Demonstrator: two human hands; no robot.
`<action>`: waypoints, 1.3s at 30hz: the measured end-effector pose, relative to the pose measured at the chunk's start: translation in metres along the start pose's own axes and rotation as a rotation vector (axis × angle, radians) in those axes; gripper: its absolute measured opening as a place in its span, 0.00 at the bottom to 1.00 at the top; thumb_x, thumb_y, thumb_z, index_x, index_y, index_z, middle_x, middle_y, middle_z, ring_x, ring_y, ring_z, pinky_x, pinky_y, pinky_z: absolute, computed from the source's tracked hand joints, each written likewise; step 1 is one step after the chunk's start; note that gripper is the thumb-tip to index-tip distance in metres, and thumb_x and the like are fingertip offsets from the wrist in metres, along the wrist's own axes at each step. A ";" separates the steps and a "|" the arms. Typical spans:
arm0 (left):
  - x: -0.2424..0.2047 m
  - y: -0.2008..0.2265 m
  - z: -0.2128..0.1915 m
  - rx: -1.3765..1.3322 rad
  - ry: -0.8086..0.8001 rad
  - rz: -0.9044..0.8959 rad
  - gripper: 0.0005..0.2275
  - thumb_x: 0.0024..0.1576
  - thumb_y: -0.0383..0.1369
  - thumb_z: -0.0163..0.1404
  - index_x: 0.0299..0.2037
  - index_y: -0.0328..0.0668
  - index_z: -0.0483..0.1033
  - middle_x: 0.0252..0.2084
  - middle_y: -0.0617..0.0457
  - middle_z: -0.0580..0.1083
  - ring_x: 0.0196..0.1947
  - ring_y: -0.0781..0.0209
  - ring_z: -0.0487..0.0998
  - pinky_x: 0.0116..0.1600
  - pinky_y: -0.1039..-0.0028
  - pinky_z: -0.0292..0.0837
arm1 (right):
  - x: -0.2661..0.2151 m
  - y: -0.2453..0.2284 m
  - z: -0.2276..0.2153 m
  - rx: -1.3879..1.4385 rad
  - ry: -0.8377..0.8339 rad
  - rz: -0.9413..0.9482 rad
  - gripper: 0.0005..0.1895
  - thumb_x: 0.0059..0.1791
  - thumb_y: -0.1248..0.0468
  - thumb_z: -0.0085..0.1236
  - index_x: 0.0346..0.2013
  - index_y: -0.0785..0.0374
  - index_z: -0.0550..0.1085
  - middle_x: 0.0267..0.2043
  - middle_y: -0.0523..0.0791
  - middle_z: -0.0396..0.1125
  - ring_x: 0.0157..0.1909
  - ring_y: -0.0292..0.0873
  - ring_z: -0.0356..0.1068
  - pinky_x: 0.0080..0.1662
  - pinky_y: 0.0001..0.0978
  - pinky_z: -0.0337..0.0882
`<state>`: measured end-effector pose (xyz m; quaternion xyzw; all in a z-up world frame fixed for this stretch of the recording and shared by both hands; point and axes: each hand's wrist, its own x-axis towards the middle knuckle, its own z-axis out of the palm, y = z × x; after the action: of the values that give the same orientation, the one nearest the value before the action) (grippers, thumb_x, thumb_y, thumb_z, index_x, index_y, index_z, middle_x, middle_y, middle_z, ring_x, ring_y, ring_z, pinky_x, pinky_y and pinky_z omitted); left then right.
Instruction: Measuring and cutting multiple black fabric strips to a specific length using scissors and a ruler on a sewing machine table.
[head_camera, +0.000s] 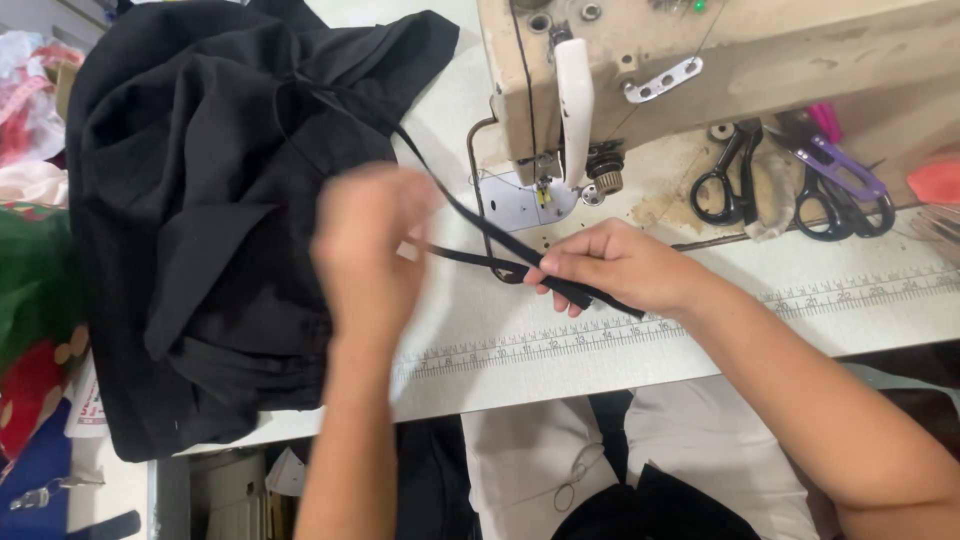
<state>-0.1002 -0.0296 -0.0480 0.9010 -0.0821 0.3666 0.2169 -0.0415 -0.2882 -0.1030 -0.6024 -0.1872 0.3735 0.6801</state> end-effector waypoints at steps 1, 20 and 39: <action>-0.008 0.014 0.014 -0.004 -0.001 -0.003 0.05 0.62 0.26 0.60 0.43 0.48 0.79 0.38 0.55 0.73 0.45 0.48 0.77 0.56 0.61 0.72 | 0.002 0.003 -0.007 -0.001 0.003 0.004 0.14 0.55 0.65 0.57 0.39 0.76 0.83 0.27 0.56 0.77 0.28 0.45 0.79 0.33 0.33 0.83; -0.027 0.030 0.043 -0.389 -0.711 -0.077 0.12 0.68 0.41 0.46 0.51 0.45 0.78 0.34 0.44 0.82 0.41 0.42 0.85 0.57 0.55 0.74 | -0.013 0.003 -0.020 -0.294 0.040 -0.109 0.11 0.47 0.76 0.64 0.44 0.74 0.84 0.39 0.52 0.78 0.37 0.41 0.77 0.37 0.29 0.83; -0.039 0.040 0.058 -0.631 -0.472 -0.382 0.07 0.57 0.32 0.64 0.44 0.47 0.87 0.35 0.49 0.85 0.36 0.48 0.88 0.43 0.67 0.83 | -0.021 0.037 -0.034 -0.054 0.375 -0.306 0.10 0.42 0.79 0.72 0.36 0.76 0.79 0.41 0.55 0.78 0.41 0.40 0.80 0.45 0.30 0.82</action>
<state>-0.1041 -0.0921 -0.0990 0.8489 -0.0692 0.0608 0.5205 -0.0415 -0.3269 -0.1415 -0.6436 -0.1568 0.1427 0.7354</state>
